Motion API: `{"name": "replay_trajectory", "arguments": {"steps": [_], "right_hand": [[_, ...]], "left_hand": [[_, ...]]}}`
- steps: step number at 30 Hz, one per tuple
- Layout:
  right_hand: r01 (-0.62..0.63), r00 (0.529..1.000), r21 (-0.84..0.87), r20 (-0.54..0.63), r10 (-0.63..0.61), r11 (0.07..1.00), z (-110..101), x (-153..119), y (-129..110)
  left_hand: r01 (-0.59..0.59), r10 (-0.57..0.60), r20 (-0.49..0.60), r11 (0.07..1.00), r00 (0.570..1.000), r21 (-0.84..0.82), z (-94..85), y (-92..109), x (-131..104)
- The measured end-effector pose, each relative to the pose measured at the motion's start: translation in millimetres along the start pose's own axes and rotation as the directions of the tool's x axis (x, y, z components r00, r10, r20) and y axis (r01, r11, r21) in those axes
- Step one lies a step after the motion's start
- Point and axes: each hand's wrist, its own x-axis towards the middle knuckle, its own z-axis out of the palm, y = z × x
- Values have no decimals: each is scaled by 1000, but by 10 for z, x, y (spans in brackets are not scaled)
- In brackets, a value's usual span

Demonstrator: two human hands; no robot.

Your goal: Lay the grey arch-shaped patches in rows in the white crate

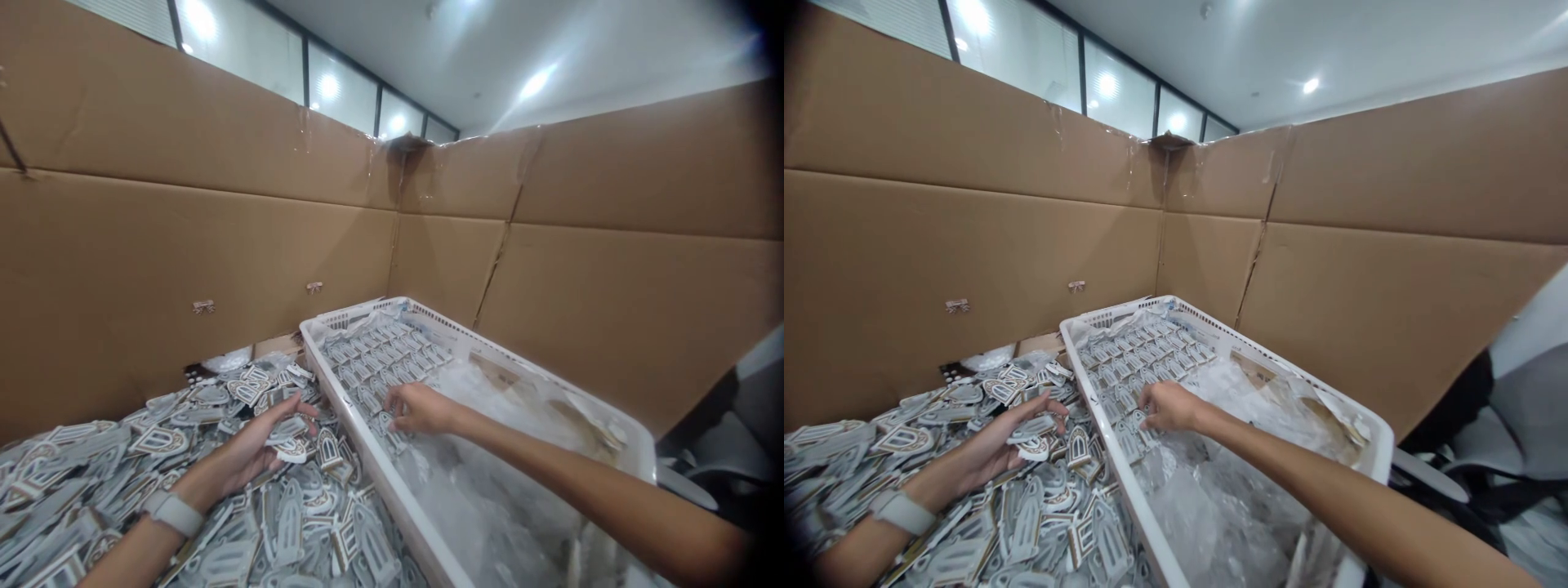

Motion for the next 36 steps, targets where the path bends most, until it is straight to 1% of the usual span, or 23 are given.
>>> {"name": "replay_trajectory", "arguments": {"steps": [2, 3, 5, 6, 7, 9, 12, 14, 16, 19, 21, 23, 24, 25, 26, 27, 28, 29, 30, 32, 33, 34, 36], "right_hand": [[52, 993, -20, -106, -54, 998, -61, 1, -113], [99, 978, -25, -179, -102, 995, -98, 3, -201], [227, 924, -31, -308, -226, 973, -169, 7, -436], [301, 892, -39, -341, -295, 953, -192, 7, -575], [371, 862, -54, -351, -366, 927, -198, 5, -721], [490, 812, -131, -291, -505, 862, -150, -4, -1005], [605, 736, -353, -94, -671, 714, 63, -14, -1334], [625, 699, -490, 5, -715, 607, 234, 0, -1462], [615, 690, -553, 33, -723, 562, 356, 32, -1524], [620, 693, -513, 3, -721, 594, 391, 63, -1538], [639, 694, -434, -32, -719, 636, 332, 35, -1526], [642, 710, -312, -101, -697, 700, 228, -41, -1514], [636, 730, -219, -140, -669, 740, 159, -90, -1508], [616, 762, -98, -176, -623, 782, 81, -140, -1498], [580, 802, 43, -207, -561, 813, -8, -185, -1480], [530, 843, 192, -228, -488, 826, -104, -222, -1452], [470, 881, 333, -235, -411, 818, -204, -245, -1408], [408, 913, 449, -229, -339, 795, -303, -255, -1347], [357, 933, 534, -230, -275, 766, -396, -252, -1266], [297, 952, 625, -247, -178, 722, -543, -220, -1052], [268, 959, 637, -245, -139, 723, -593, -199, -924], [232, 967, 629, -234, -104, 742, -625, -177, -787], [133, 985, 554, -164, -49, 822, -640, -141, -503]], "left_hand": [[-11, 11, 14, 1000, 1000, 0, 15, 6, -9], [-19, 19, 21, 1000, 1000, -5, 22, 10, -14], [-35, 36, 26, 999, 999, -23, 30, 13, -22], [-34, 35, 27, 999, 999, -36, 30, 10, -22], [-25, 26, 28, 998, 999, -49, 27, 6, -20], [-1, 3, 27, 996, 1000, -87, 21, -5, -12], [53, -55, -5, 985, 998, -165, 32, 0, -15], [95, -102, -25, 972, 994, -215, 62, 30, -36], [107, -121, -38, 960, 992, -261, 103, 76, -64], [62, -95, -90, 947, 991, -315, 153, 138, -100], [35, -85, -137, 943, 987, -332, 156, 150, -111], [10, -65, -159, 946, 985, -325, 129, 132, -106], [-2, -47, -150, 951, 988, -310, 107, 113, -99], [-5, -30, -118, 958, 993, -287, 81, 92, -90], [5, -22, -64, 966, 998, -257, 55, 72, -80], [23, -24, 0, 974, 1000, -227, 31, 55, -71], [41, -30, 59, 979, 998, -198, 11, 43, -65], [53, -35, 105, 983, 994, -174, -4, 39, -64], [60, -39, 135, 986, 990, -153, -12, 41, -68], [57, -39, 148, 991, 988, -121, -10, 61, -86], [52, -37, 144, 993, 989, -105, -4, 73, -98], [50, -38, 139, 995, 990, -91, 5, 84, -110], [52, -43, 123, 996, 992, -74, 22, 101, -128]]}}
